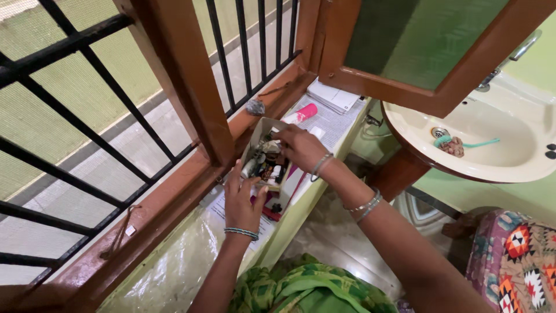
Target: The person picks up various small items from a windowsill and places them onto a nearby patterned surface. The items handled include a bottle, a hairbrush, a tube, a small box, and other miscellaneous objects.
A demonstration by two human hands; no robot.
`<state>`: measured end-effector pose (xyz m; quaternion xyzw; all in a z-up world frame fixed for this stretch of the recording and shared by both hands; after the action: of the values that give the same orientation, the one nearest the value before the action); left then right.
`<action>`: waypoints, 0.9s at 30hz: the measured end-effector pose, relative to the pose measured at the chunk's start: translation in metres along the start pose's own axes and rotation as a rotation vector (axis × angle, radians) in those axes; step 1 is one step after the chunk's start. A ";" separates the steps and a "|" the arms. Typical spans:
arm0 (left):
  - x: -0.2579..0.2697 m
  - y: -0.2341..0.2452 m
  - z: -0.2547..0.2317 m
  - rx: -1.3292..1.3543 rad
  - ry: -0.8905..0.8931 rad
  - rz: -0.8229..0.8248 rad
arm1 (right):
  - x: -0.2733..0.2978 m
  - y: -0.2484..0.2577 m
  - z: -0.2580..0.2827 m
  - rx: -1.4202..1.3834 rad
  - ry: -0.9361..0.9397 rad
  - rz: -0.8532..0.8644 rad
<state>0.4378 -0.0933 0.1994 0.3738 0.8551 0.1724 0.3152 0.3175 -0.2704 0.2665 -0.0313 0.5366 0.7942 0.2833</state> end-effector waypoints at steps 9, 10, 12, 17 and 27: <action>0.000 0.003 -0.004 -0.025 -0.023 -0.008 | -0.026 -0.056 -0.012 0.421 -0.058 0.344; -0.001 0.004 -0.005 -0.030 -0.027 -0.007 | -0.025 -0.057 -0.015 0.377 -0.029 0.299; -0.001 0.006 -0.005 -0.028 -0.031 -0.003 | -0.023 -0.060 -0.022 0.336 0.011 0.217; 0.000 0.008 -0.005 -0.010 -0.040 0.003 | -0.025 -0.051 -0.042 0.341 -0.045 0.093; 0.000 0.010 -0.007 -0.006 -0.088 0.000 | -0.008 0.008 -0.023 0.131 -0.073 -0.203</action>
<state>0.4382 -0.0873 0.2100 0.3800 0.8400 0.1584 0.3534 0.3143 -0.2955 0.2665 -0.0380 0.5709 0.7252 0.3831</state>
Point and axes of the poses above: each hand's wrist, its own x-axis away from the middle knuckle, its own y-axis out of the back of the hand, z = x × y, the point moved 4 cm from there along -x, towards the middle knuckle, and after that the axes turned 13 degrees about y, right-handed, at the moved point
